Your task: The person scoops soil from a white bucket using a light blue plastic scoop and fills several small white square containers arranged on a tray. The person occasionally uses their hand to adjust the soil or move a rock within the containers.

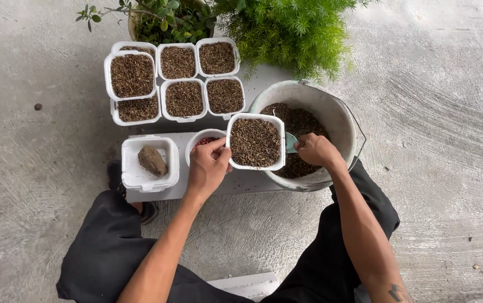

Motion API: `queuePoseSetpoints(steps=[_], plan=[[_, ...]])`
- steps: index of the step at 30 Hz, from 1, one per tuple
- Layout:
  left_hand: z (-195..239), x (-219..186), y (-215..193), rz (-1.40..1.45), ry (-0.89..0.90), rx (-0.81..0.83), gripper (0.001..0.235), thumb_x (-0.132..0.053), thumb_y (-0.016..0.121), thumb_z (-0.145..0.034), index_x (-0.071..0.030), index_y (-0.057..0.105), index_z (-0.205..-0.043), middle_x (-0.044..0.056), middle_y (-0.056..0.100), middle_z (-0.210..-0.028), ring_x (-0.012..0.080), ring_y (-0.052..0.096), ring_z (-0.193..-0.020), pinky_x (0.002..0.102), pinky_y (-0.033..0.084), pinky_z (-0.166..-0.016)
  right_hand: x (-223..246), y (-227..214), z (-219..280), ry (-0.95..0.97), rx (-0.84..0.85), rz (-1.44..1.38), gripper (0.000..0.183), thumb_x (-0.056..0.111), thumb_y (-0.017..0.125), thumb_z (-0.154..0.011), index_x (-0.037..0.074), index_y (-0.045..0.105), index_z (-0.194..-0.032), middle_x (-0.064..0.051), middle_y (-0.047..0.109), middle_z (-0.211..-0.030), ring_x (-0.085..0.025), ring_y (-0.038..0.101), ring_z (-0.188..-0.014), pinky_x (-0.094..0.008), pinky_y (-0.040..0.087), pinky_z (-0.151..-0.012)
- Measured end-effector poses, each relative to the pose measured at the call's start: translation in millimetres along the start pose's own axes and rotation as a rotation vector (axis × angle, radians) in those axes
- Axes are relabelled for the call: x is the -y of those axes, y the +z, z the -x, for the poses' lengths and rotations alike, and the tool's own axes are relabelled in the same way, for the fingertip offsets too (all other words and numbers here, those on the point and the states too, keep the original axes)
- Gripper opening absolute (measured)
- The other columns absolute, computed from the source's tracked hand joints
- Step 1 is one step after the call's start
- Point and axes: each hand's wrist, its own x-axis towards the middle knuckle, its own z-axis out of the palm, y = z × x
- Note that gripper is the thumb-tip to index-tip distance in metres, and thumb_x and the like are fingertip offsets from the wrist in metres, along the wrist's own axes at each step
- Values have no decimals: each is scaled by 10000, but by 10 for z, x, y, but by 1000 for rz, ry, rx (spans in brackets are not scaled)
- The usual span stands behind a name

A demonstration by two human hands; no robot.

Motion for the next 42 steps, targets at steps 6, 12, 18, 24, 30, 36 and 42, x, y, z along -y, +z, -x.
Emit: queuePoseSetpoints(steps=[6,12,18,24,30,36,42], plan=[[-14,-4,0,26,-32,-11,441,-60,582,-847,115,627,-1250,176,727,-740,188,697,-544,303,651,-521,-42,-103,113,123,-45,-296,499,417,526,-999,73,711,-1310,-258,744,-1130,-466,698,-1092,-579,550,-913],[-5,9,-7,46,-42,-11,432,-54,589,-848,115,633,-1243,187,727,-750,197,697,-546,323,661,-523,-237,-204,441,185,-258,-429,456,424,505,-1033,119,736,-1281,-276,739,-1111,-517,683,-1073,-610,520,-918],[16,63,-12,24,-20,-2,435,-53,594,-856,128,616,-1252,181,717,-700,199,691,-519,314,658,-511,-103,-256,623,135,-408,-487,385,416,511,-1057,175,748,-1242,-247,752,-1019,-507,686,-1024,-597,524,-877],[11,19,-16,25,-27,-3,430,-53,594,-859,129,621,-1247,198,729,-740,201,699,-541,326,659,-528,1,-284,555,116,-485,-517,349,304,511,-1068,102,754,-1215,-252,756,-903,-479,728,-847,-546,532,-779],[25,1,-14,24,-17,-13,427,-45,590,-856,121,624,-1249,185,717,-705,205,701,-538,333,657,-537,112,-402,569,0,-655,-670,328,188,502,-1114,-45,716,-1199,-267,722,-820,-320,635,-573,-437,532,-659],[10,43,0,13,-18,-13,439,-59,589,-851,119,621,-1251,170,716,-684,203,702,-523,326,660,-526,82,-466,965,-3,-784,-625,281,142,560,-1122,-55,733,-1224,-249,718,-781,-282,573,-449,-352,456,-489],[-1,39,9,18,-25,-15,436,-58,587,-844,114,627,-1243,171,715,-690,213,704,-529,341,661,-536,-316,-138,795,43,-838,-607,260,151,606,-1120,-44,744,-1222,-215,717,-759,-146,431,-359,-284,403,-418]])
